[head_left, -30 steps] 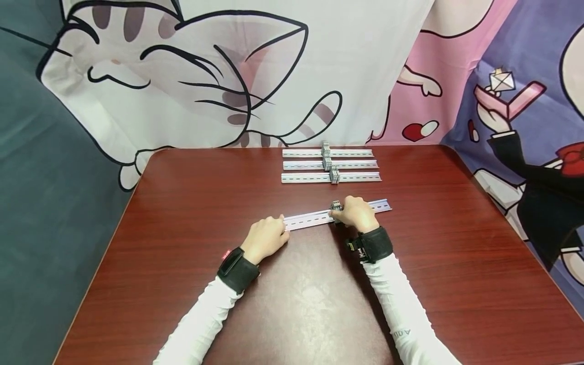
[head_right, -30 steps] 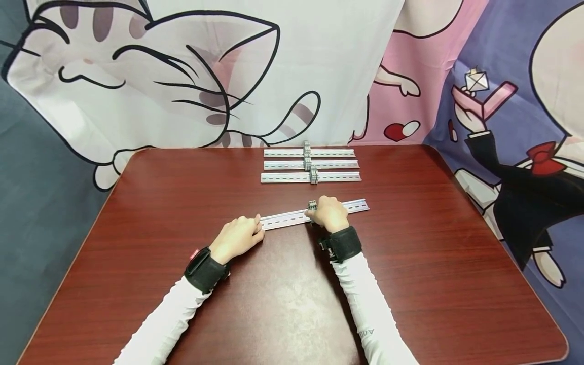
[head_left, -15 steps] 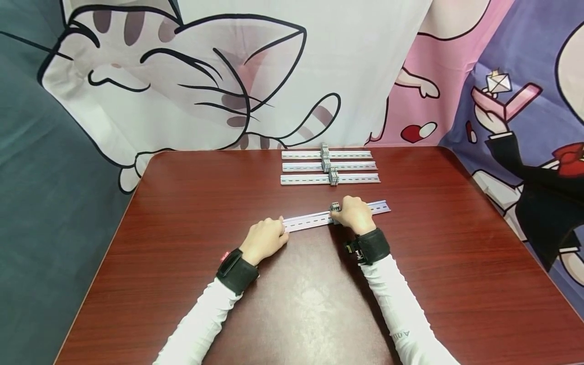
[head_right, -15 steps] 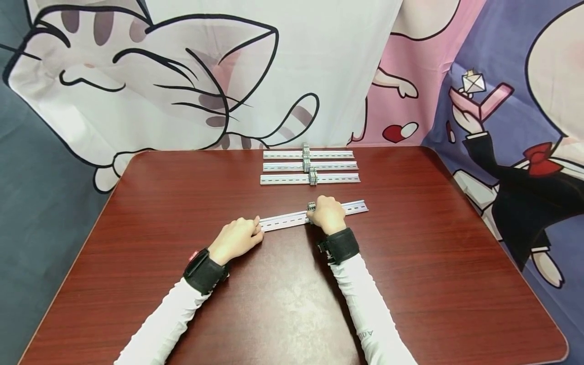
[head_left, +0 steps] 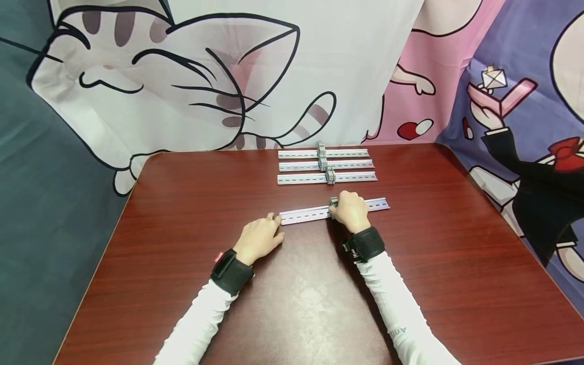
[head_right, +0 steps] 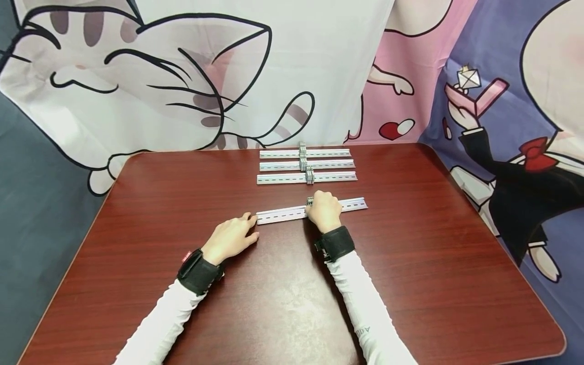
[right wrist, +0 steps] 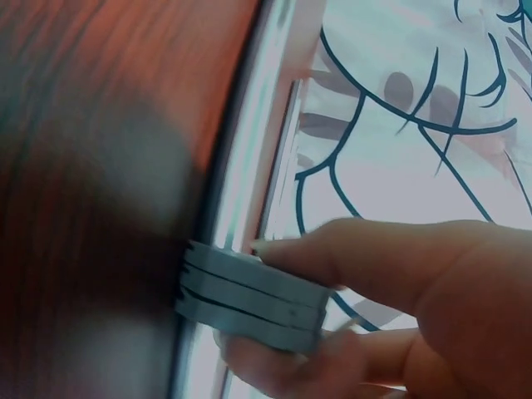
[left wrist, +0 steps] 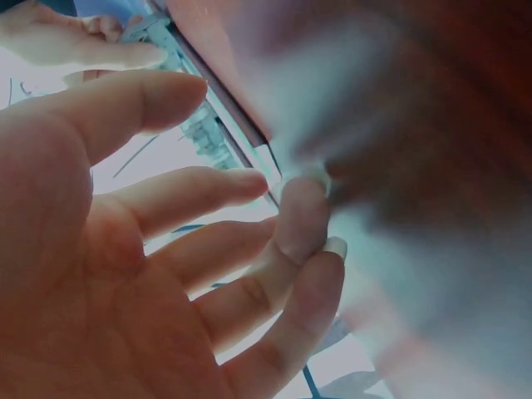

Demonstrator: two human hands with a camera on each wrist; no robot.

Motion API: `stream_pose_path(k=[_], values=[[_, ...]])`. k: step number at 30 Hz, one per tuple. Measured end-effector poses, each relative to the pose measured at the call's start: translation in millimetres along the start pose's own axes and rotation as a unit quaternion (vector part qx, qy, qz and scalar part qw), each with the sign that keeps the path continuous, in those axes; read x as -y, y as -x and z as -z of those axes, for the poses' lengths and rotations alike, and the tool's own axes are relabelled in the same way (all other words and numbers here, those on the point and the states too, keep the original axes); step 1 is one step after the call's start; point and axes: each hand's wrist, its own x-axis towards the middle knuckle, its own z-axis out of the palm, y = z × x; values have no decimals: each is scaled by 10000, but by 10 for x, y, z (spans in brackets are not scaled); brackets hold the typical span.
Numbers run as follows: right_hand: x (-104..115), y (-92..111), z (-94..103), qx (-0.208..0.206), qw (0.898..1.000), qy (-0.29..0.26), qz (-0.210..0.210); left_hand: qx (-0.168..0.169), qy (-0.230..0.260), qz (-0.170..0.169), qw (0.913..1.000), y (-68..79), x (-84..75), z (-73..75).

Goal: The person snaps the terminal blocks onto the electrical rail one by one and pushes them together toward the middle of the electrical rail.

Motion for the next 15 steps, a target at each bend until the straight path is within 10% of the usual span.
stream_pose_path(k=[15], values=[[-1, -269, -67, -259, 9994, -193, -83, -537, -18, 152, 9984, 56, 23, 119]])
